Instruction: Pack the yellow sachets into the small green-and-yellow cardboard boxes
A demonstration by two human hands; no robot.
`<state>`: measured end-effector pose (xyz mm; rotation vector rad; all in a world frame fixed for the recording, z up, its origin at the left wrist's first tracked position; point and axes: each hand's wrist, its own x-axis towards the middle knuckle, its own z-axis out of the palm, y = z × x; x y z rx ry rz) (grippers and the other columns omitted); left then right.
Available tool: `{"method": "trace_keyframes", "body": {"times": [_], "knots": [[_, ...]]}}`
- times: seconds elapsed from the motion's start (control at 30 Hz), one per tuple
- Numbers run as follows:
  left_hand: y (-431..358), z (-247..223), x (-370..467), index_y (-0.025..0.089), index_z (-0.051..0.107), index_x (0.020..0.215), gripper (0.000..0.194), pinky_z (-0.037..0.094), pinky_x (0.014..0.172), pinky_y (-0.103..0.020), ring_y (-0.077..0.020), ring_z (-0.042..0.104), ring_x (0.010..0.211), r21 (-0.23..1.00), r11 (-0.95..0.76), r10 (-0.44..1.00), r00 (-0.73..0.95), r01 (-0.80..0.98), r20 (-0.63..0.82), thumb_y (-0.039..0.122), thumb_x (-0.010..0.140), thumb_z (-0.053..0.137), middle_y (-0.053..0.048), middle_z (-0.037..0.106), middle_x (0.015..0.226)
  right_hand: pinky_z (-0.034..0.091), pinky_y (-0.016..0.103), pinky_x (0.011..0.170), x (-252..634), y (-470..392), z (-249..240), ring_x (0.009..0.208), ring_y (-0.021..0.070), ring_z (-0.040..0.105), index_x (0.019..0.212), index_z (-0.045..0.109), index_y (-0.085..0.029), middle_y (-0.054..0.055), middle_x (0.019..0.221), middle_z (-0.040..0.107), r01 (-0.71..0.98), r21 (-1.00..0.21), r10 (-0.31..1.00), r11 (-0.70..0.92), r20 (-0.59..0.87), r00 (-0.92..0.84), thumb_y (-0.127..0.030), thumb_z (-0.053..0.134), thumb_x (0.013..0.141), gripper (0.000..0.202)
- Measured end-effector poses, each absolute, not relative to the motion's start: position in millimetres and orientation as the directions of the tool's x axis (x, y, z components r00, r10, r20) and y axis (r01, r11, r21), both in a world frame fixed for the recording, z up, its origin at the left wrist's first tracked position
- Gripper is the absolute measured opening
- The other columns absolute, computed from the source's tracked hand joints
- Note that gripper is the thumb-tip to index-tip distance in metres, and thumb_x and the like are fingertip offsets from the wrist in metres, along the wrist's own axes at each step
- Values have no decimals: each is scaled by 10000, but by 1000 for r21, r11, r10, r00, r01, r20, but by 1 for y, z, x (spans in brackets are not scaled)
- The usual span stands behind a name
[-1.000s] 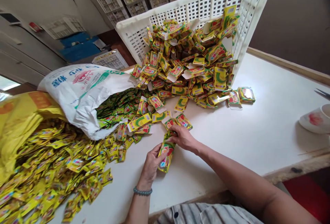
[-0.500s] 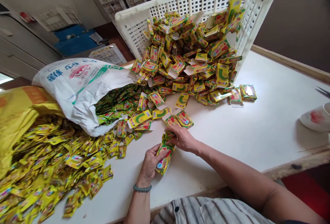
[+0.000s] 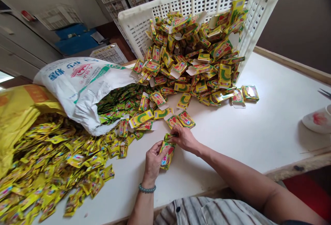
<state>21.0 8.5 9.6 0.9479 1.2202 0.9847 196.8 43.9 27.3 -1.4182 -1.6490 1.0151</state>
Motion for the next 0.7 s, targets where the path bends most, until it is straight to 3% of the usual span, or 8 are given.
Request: {"method": "trace_keyframes", "body": {"times": [0.17,0.27,0.37,0.57,0.7], "knots": [[9,14,23,153,672,1007,435,534,694,-238,-167,690,752,936,317,948,60,-155,-311,273,619,828,-43,746,857,377,235,594,195,44,26,649,132,529,734,668,-194,-25,653,593,363,-927,984,94,31,-174,-246,743,732,91],[8,18,26,154,674,980,423,535,688,-238,-162,689,738,921,326,945,38,-213,-326,263,605,836,-33,746,823,399,265,660,195,44,28,764,171,546,735,694,-190,23,726,613,411,-896,985,165,125,-122,-364,728,758,179],[6,21,28,149,681,936,414,533,674,-237,-163,691,719,907,338,938,13,-252,-346,253,573,851,-29,745,799,408,274,674,193,42,30,741,166,549,708,691,-181,31,716,619,400,-894,979,202,169,-117,-404,712,770,232],[6,25,25,146,690,927,411,541,680,-247,-162,694,712,885,356,929,12,-302,-369,246,565,855,-41,752,822,458,256,673,197,45,24,743,156,600,799,685,-185,16,791,668,216,-968,962,128,68,-265,-331,740,725,173],[7,25,23,142,695,916,402,545,684,-255,-163,694,697,887,371,926,46,-276,-374,244,563,857,-45,756,808,484,268,712,201,48,20,716,154,619,775,686,-183,8,775,682,227,-966,948,121,44,-316,-249,763,669,146]]}}
